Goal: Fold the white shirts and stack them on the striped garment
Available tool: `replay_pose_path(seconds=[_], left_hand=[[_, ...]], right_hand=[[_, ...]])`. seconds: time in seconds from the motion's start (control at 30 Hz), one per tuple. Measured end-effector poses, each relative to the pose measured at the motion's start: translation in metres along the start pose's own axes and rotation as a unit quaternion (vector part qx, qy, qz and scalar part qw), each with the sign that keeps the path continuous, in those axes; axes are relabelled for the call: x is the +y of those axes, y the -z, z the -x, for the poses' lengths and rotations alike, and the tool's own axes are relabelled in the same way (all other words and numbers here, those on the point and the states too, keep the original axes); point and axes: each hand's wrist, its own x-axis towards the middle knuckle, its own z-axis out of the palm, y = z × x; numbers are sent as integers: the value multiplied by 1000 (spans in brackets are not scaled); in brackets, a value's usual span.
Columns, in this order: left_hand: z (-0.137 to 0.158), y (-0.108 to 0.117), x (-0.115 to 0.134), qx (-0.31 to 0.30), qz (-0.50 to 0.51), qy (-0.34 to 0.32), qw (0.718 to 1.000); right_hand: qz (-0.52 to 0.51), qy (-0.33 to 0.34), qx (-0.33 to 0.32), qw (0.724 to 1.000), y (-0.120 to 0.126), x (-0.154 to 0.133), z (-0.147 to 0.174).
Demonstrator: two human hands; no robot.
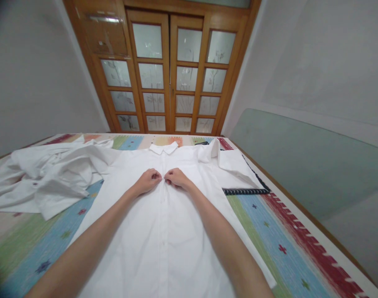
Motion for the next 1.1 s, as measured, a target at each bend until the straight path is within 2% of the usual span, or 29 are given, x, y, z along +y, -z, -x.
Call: replay_pose_path(seconds=[0.3, 0.5, 0.8, 1.1], left_hand=[[2, -2, -2, -19, -4, -35, 999], [2, -2, 3, -11, -17, -31, 999], [1, 0, 13, -13, -8, 20, 1000], [0, 5, 23, 0, 7, 91, 996]], right_hand=[[-19, 10, -21, 1000, 0, -2, 1], [-47, -5, -37, 998, 1, -7, 3], [-61, 3, -54, 997, 2, -8, 4], [-73, -17, -45, 996, 1, -12, 4]])
